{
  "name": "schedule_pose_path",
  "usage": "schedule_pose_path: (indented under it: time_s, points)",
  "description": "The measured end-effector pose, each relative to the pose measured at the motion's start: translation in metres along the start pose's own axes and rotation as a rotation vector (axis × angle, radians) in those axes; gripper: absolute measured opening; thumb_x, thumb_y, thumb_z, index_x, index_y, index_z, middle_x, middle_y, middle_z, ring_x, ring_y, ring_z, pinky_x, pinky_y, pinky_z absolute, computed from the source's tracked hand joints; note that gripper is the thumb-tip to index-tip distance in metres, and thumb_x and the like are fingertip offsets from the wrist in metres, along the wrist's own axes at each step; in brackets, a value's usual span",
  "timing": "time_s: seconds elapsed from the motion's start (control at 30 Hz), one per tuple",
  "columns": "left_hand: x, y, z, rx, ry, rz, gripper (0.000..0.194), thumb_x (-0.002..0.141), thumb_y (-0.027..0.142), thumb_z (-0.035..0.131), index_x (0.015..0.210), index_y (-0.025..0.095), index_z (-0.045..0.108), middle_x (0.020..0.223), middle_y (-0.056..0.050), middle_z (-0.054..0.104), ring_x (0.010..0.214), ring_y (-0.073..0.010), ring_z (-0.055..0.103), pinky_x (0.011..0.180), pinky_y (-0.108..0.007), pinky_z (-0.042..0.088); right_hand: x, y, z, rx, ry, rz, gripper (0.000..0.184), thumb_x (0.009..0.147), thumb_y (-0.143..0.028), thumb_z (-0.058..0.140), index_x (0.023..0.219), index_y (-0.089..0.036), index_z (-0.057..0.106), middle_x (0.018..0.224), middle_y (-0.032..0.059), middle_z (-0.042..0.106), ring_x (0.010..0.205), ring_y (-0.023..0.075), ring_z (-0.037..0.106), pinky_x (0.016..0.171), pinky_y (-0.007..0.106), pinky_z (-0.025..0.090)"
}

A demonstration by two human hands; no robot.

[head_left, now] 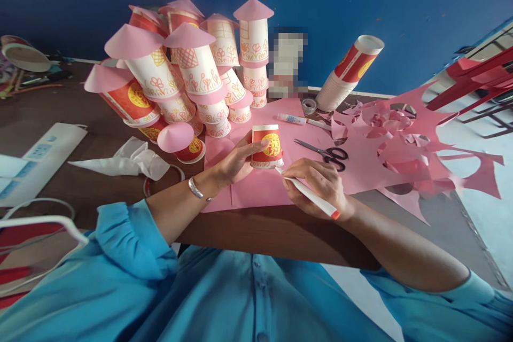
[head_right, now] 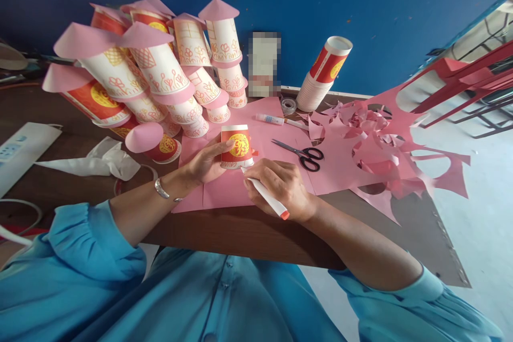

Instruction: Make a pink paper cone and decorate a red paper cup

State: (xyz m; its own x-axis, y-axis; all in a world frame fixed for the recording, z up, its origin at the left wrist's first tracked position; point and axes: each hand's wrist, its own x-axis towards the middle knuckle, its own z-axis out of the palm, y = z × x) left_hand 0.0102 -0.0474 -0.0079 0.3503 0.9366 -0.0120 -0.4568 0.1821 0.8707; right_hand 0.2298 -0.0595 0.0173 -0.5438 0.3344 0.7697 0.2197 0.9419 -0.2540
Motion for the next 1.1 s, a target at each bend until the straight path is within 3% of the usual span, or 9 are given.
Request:
schedule_pose_path:
  time_s: [0.23, 0.93, 1.1]
  points:
    - [-0.0003, 0.0007, 0.0005, -0.007, 0.009, -0.013, 0.045, 0.088, 0.053, 0.091, 0.109, 0.018, 0.073, 0.104, -0.006, 0.080, 0.100, -0.0244, 0.077, 0.094, -0.039, 0.061, -0.0002, -0.0005, 0.0005, 0.019, -0.016, 0.008, 0.024, 0.098, -0.005, 0.067, 0.110, -0.026, 0.063, 0.082, -0.0013, 0.078, 0.070, 0.0170, 0.078, 0.064, 0.027, 0.061]
    - [-0.0010, 0.0030, 0.0026, 0.003, 0.005, -0.004, 0.049, 0.088, 0.050, 0.090, 0.123, 0.022, 0.069, 0.100, -0.004, 0.080, 0.098, -0.0261, 0.079, 0.091, -0.040, 0.062, -0.0026, 0.0022, 0.0011, -0.017, -0.021, 0.030, 0.019, 0.100, -0.007, 0.065, 0.107, -0.025, 0.063, 0.083, -0.0003, 0.077, 0.068, 0.0169, 0.076, 0.061, 0.027, 0.059]
    - [-0.0011, -0.0001, 0.0007, -0.007, 0.022, -0.009, 0.044, 0.087, 0.048, 0.091, 0.115, 0.021, 0.069, 0.100, -0.003, 0.079, 0.097, -0.0255, 0.078, 0.093, -0.041, 0.061, -0.0029, 0.0022, 0.0007, -0.051, -0.005, 0.047, 0.021, 0.098, -0.007, 0.065, 0.106, -0.026, 0.063, 0.082, -0.0010, 0.077, 0.066, 0.0166, 0.076, 0.060, 0.027, 0.058]
